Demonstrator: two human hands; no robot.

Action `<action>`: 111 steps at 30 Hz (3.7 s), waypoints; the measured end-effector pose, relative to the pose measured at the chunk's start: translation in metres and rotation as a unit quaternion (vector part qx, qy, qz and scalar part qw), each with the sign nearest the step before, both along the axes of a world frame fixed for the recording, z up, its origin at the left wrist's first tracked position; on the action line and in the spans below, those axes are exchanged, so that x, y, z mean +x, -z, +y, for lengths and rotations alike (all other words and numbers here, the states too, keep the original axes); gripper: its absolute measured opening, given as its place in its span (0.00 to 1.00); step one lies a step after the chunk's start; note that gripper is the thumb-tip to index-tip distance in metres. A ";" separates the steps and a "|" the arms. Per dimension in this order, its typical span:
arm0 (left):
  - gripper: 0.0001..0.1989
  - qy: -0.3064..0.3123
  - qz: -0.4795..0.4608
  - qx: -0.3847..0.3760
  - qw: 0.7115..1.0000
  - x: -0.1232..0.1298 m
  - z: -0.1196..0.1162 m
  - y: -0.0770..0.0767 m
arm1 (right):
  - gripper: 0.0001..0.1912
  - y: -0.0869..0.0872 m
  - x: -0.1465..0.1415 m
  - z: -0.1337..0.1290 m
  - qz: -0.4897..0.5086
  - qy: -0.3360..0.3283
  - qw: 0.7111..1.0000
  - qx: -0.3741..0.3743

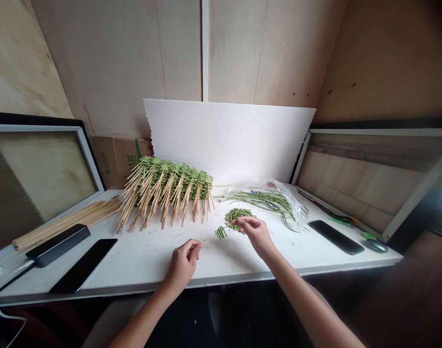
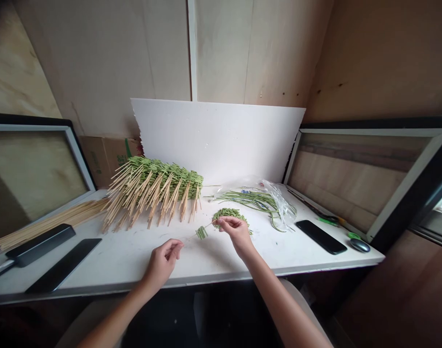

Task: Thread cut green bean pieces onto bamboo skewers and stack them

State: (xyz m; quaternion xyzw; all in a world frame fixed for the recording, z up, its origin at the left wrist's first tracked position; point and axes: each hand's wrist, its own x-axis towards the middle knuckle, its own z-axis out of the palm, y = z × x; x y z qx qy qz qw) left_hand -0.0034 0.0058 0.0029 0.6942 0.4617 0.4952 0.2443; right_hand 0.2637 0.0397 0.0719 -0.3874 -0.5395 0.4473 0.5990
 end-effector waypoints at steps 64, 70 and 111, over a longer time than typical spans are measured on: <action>0.16 -0.010 0.016 0.011 1.000 0.001 -0.001 0.002 | 0.16 0.020 -0.048 -0.021 0.036 0.041 0.998 0.012; 0.15 -0.007 0.007 0.014 1.000 0.001 -0.001 0.001 | 0.16 0.024 -0.051 -0.022 0.024 0.033 0.999 0.009; 0.13 -0.040 0.156 0.033 0.986 -0.051 0.038 0.012 | 0.13 -0.024 0.094 0.088 0.075 0.188 0.975 -0.095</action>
